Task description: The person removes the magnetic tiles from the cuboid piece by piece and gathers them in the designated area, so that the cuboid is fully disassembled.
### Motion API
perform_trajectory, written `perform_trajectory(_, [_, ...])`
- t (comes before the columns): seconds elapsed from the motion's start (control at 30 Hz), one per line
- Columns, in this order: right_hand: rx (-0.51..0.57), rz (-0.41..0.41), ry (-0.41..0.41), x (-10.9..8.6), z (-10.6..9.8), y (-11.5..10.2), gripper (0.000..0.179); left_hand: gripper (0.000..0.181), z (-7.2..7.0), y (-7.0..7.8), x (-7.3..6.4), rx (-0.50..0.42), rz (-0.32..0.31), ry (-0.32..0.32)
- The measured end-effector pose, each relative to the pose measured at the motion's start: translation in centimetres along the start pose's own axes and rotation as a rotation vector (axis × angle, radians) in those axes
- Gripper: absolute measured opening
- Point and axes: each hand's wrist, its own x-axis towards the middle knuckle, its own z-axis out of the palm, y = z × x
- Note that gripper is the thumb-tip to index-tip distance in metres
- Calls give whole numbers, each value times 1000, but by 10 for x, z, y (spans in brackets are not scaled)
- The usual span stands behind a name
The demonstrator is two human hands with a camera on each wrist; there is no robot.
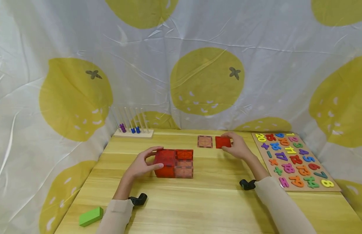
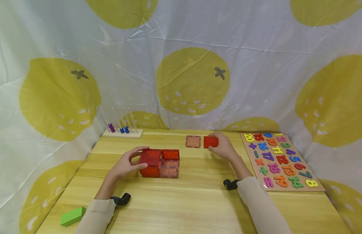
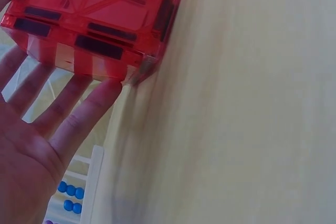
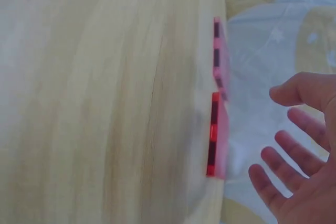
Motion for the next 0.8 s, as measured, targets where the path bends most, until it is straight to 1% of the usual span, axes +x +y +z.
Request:
perform_trajectory(0.07, [27, -10, 3, -6, 1, -5, 50, 69, 0, 2, -1, 6, -21, -1])
perform_trajectory(0.2, [24, -51, 10, -19, 8, -13, 51, 69, -1, 6, -2, 11, -53, -4])
perform_trajectory(0.4, [101, -109, -18, -36, 25, -28, 51, 70, -1, 5, -3, 6, -48, -5])
perform_trajectory(0.5, [141, -125, -38, -42, 33, -37, 53, 69, 0, 4, -3, 1, -45, -3])
perform_trajectory(0.8, [290, -125, -105, -53, 51, -57, 52, 68, -1, 3, -3, -3, -37, 4])
